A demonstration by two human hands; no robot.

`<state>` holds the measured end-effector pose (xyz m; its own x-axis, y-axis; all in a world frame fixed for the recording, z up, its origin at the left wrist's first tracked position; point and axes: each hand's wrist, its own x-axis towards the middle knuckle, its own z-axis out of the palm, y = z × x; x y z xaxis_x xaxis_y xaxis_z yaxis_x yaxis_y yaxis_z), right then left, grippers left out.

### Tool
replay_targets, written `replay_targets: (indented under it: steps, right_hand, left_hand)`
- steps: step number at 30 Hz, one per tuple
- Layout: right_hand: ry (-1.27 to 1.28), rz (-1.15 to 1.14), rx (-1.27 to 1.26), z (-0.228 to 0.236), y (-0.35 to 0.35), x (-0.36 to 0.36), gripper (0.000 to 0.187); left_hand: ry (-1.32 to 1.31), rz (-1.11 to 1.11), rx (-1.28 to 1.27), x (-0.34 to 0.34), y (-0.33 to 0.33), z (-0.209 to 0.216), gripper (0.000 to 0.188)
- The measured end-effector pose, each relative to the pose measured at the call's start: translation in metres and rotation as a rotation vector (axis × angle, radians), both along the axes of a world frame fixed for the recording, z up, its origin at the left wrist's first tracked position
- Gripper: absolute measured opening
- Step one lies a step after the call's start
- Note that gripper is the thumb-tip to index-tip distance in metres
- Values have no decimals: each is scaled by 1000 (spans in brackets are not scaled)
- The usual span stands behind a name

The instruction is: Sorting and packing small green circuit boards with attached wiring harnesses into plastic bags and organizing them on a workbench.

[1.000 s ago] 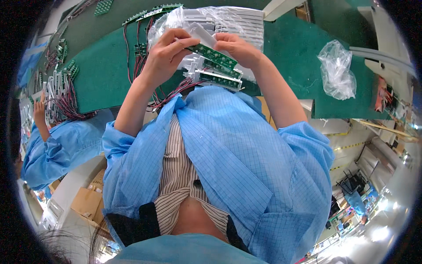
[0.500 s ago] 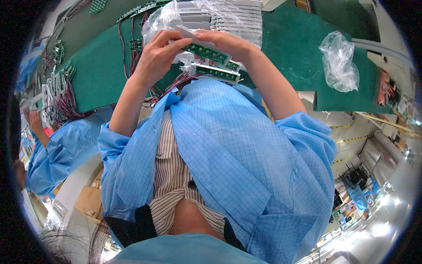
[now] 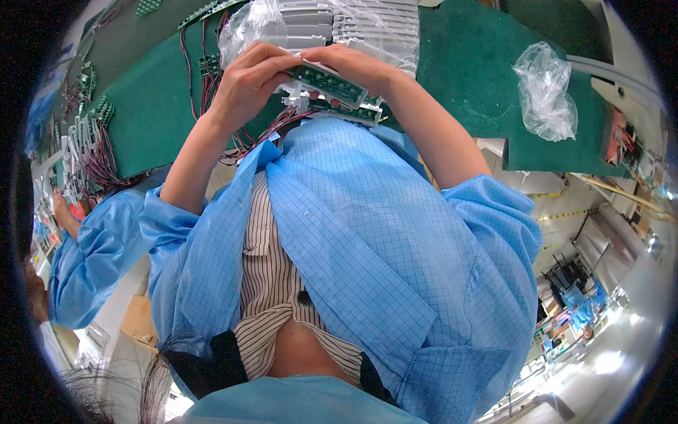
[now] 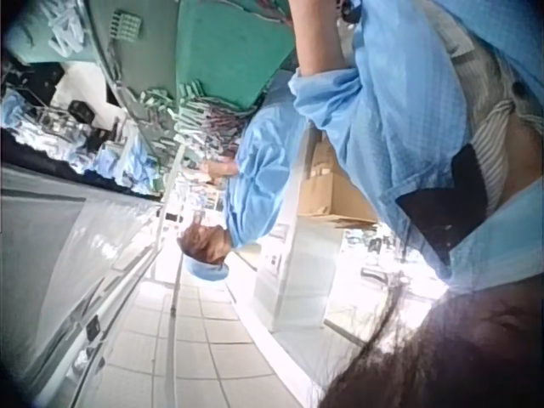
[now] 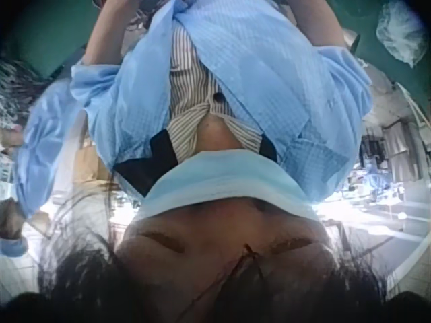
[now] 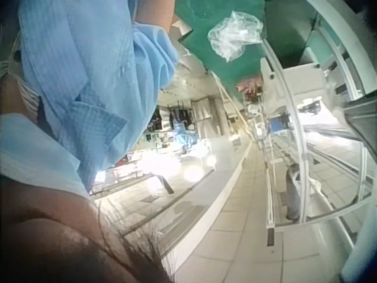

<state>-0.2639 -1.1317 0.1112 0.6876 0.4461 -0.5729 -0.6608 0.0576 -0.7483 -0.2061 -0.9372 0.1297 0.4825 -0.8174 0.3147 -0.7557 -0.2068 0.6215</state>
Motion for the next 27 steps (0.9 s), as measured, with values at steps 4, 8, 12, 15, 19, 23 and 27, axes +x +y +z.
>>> replay_targets:
  steps: [4, 8, 12, 15, 19, 23, 27]
  right_hand:
    - [-255, 45, -56, -19, 2, -7, 34]
    - [-369, -72, 1, -14, 13, -13, 21]
    - [-303, -84, -67, 4, 17, -14, 21]
    - [-354, 22, -154, -2, 17, -12, 24]
    - [-514, 43, -114, -13, 21, -13, 24]
    - [-548, 59, -197, -16, 23, -11, 23]
    - [-513, 12, -319, -14, 30, -13, 21]
  left_hand:
    - [-169, 34, 8, 3, -2, 2, 38]
    - [-86, 91, -4, 2, 3, -3, 44]
    - [-33, 96, -38, -2, 13, -3, 48]
    - [1038, 300, -241, -2, 20, -16, 31]
    - [1078, 280, -228, -4, 23, -10, 28]
    - [993, 295, -222, -11, 24, -13, 28]
    - [1020, 288, -338, -16, 23, -19, 25]
